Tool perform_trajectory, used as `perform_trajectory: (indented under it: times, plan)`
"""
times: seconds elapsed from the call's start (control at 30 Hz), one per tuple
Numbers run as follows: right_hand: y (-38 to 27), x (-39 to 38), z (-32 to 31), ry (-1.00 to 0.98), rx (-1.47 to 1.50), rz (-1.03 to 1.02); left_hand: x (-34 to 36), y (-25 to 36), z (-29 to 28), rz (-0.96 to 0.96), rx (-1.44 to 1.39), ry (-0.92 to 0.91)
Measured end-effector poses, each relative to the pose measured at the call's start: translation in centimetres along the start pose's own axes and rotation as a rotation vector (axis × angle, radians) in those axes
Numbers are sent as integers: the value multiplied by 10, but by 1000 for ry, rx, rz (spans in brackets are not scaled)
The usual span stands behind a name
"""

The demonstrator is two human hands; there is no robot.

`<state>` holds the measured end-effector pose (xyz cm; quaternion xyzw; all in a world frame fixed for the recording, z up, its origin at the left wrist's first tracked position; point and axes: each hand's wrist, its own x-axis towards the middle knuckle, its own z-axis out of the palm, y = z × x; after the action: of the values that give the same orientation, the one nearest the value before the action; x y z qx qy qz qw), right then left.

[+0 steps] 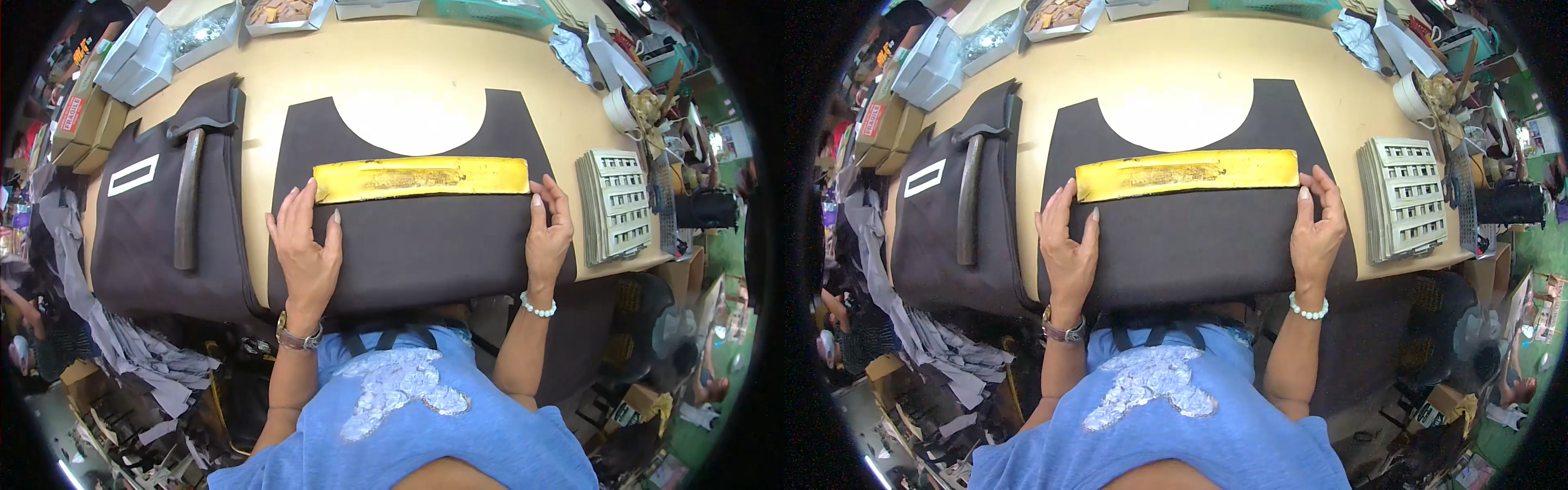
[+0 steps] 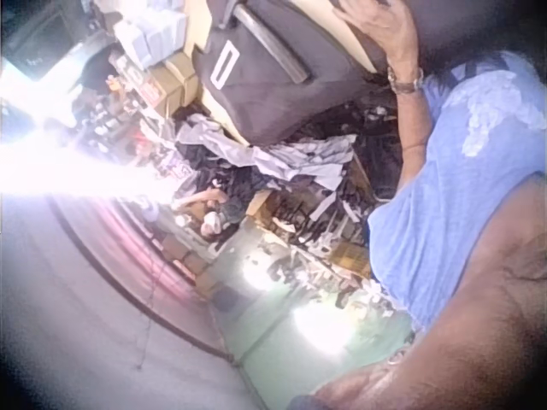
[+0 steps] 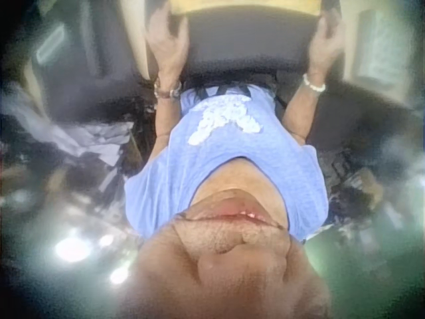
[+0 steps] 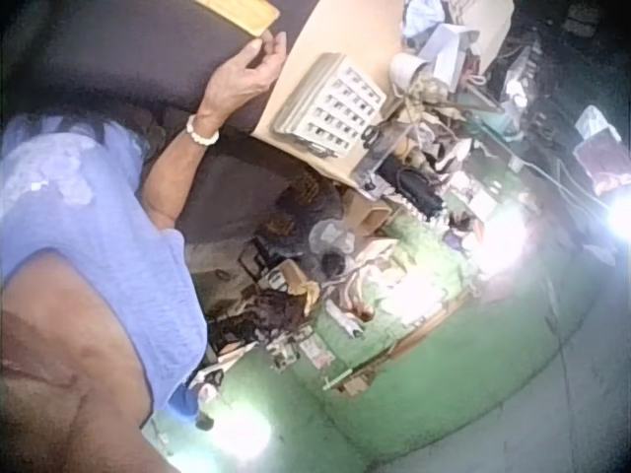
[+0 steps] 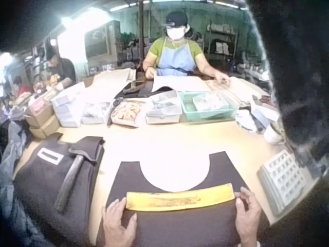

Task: The person positions a yellow reinforcement strip onto a large brown leather piece and presses it down by hand, then repeats the process on multiple similar leather pieces, using a hammer to tap down some areas.

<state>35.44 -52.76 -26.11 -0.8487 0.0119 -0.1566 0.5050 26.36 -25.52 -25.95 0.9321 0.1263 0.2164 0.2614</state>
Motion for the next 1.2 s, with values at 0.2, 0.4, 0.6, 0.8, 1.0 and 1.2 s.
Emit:
perform_trajectory:
  times: [0.2, 0.4, 0.6, 0.8, 1.0, 1.2]
  plan:
    - [-1, -1, 0, 13, 73, 29, -1, -4, -1, -65, -20, -2]
    - [0, 0, 0, 8, 46, 30, -1, -4, -1, -87, -37, -3]
    - [2, 0, 1, 12, 49, 37, 0, -3, -2, -102, -42, -14]
    - [3, 0, 0, 5, 20, 25, 0, -3, -2, -96, -57, -19]
    - [2, 1, 0, -6, 29, 35, 0, -2, -4, -100, -54, -28]
    - [-3, 0, 0, -6, 51, 59, 0, -2, -4, -109, -54, -32]
